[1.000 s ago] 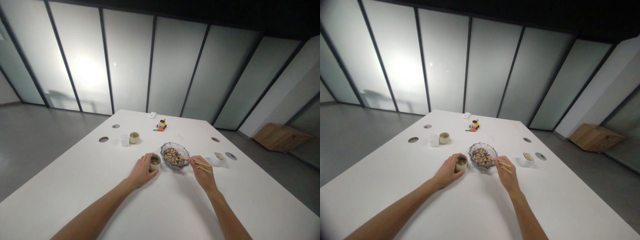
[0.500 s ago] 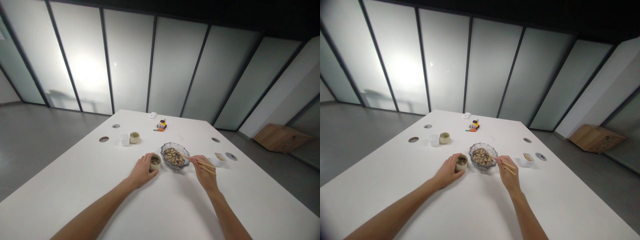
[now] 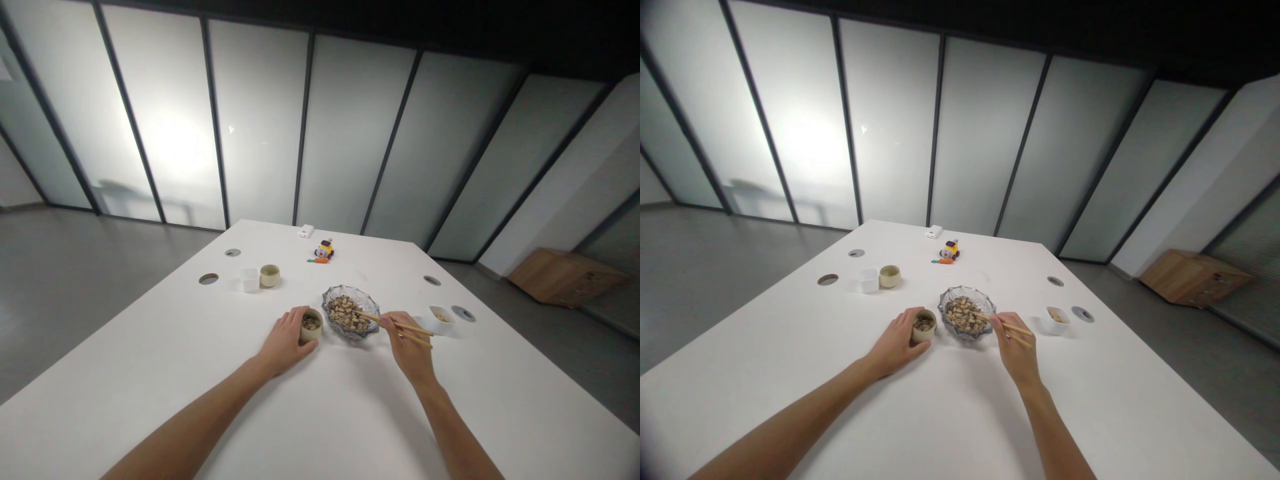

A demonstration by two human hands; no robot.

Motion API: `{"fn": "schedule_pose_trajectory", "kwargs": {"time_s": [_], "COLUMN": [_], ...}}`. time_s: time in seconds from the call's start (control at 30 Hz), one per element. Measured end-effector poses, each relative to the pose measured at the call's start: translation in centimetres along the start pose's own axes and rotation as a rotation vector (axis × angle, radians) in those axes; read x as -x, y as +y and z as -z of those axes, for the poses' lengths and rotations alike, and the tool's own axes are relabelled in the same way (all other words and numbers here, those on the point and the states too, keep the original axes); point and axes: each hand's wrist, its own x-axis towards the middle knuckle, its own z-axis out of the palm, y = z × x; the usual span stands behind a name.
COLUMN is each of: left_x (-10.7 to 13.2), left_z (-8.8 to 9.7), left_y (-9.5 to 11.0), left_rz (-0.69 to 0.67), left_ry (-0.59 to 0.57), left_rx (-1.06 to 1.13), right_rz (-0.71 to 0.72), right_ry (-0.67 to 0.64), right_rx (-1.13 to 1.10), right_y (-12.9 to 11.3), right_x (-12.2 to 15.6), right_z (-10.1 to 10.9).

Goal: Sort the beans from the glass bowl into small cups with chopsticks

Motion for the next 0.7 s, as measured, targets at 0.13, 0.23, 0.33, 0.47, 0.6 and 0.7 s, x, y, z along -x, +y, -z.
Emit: {"fn": "schedule_pose_trajectory", "kwargs": {"time_s": [0.13, 0.23, 0.33, 0.47, 0.6, 0.7], "left_x": [0.0, 0.0, 0.0, 0.1, 0.1, 0.0], "left_z": [0.1, 0.0, 0.0, 0.0, 0.0, 0.0], "left_y": [0.1, 0.1, 0.0, -0.1, -0.1, -0.1], "left_rz": [0.0, 0.0, 0.0, -0.003, 0.004, 0.003], "left_ry": [-0.003, -0.006, -0.001, 0.006, 0.002, 0.001], "left_rx": [0.004, 0.004, 0.006, 0.01, 0.004, -0.001], "right_rz": [-0.023, -0.037, -0.045, -0.048, -0.083, -0.113], "right_ry": [-0.068, -0.08, -0.06, -0.017, 0.065, 0.091], "right_rx": [-0.076, -0.104, -0.099, -0.052, -0.028, -0.057], "right_y": [-0.1, -0.3, -0.4, -0.5, -0.9, -1.4], "right_x": [0.2, 0.2, 0.2, 0.0, -0.1, -0.2], "right_z": [-0.2, -0.2, -0.1, 0.1, 0.2, 0.3]}}
